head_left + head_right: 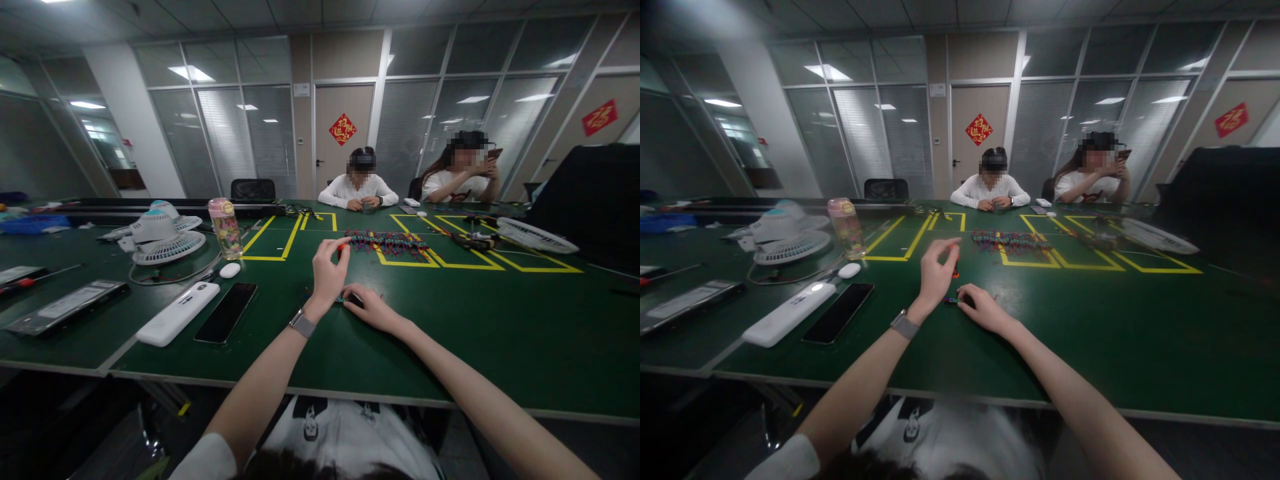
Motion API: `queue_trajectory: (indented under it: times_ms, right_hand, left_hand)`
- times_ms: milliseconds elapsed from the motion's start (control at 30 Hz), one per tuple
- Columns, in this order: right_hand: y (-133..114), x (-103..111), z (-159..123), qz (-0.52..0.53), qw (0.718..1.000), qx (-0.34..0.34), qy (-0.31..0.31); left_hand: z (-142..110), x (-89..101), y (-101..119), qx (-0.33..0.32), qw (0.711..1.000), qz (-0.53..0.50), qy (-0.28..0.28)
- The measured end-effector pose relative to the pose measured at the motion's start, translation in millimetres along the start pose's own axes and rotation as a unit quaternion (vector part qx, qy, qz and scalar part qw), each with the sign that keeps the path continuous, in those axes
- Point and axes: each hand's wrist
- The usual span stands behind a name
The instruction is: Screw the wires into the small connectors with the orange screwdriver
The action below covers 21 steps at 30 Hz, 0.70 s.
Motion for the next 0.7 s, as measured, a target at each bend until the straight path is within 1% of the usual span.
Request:
queue_trajectory:
  times_ms: [100,300,467,633,700]
  right_hand:
    - [-1.5,0.4,-0.1,0.006,1.0,0.001,0.001]
    - [-3.0,0.7,0.1,-0.002,1.0,-0.002,0.002]
    - [-2.6,0.8,0.0,0.0,1.0,-0.001,0.001]
    - [-2.6,0.9,0.3,-0.006,1.0,-0.001,0.002]
    - [-2.7,1.0,0.3,-0.005,1.0,-0.001,0.001]
  left_hand:
    - [-0.6,0.2,0.3,0.004,1.0,0.027,0.012]
    - [-0.8,0.0,-0.7,-0.009,1.0,-0.008,-0.002]
    - [-0.8,-0.5,-0.6,0.004,0.999,0.03,0.014]
    - [-0.3,-0.2,0.9,-0.014,1.0,-0.013,-0.01]
    - [-0.4,0.2,1.2,-0.013,1.0,0.003,-0.004]
Point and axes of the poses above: each hand's wrist, its own z-axis towards the middle knuckle, its own x-axis out of the back of the hand, y = z × x, and after that the axes turned 1 degree about -x, right-handed
